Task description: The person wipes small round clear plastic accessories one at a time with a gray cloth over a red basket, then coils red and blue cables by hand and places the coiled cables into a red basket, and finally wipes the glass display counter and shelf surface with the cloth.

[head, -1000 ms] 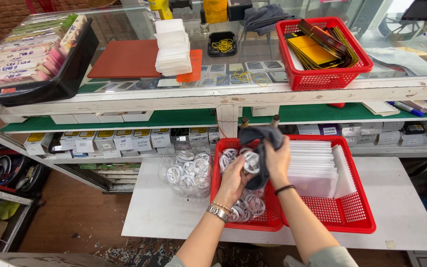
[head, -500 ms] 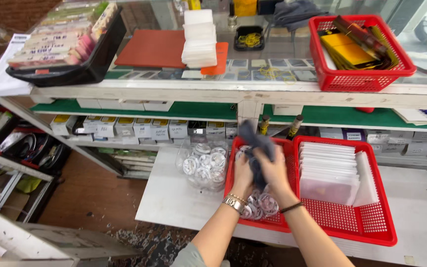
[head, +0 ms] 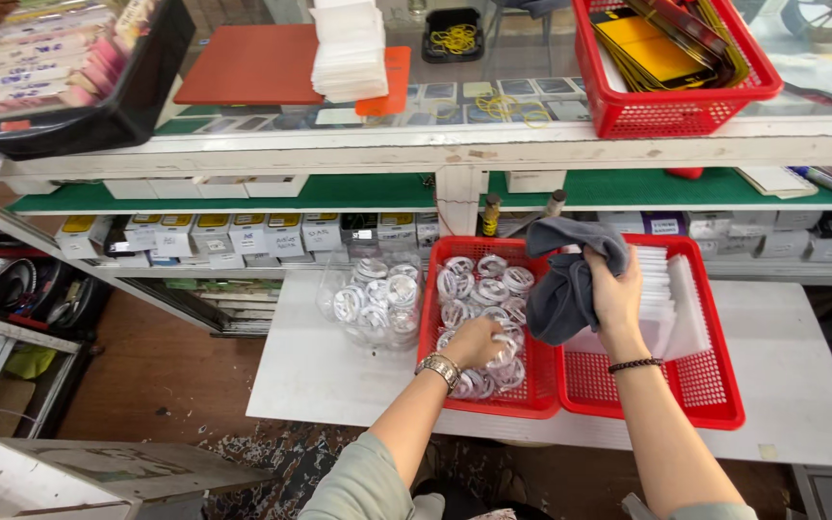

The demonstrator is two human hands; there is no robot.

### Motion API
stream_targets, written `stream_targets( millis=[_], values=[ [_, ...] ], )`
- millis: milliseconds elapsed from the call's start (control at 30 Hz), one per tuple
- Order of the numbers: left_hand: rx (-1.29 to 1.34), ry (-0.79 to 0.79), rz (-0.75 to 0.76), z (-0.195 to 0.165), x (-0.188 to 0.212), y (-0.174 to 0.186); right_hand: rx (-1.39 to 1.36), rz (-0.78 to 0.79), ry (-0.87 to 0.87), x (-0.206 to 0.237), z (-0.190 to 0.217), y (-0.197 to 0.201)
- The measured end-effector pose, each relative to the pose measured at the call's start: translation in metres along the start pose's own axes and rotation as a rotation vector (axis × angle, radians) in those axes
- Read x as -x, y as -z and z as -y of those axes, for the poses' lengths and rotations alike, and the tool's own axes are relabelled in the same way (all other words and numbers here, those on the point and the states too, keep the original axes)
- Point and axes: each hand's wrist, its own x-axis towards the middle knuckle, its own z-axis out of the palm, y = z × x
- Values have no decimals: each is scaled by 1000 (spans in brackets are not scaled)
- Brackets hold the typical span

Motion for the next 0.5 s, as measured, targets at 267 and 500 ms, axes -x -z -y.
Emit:
stream_targets(
  millis=[267,500],
  values=[
    [-678,-149,-226,-36,25,-61,126,99,-50,25,-10,27],
    [704,304,-488,-31,16,-39,125,290,-72,48,-34,12]
  ],
)
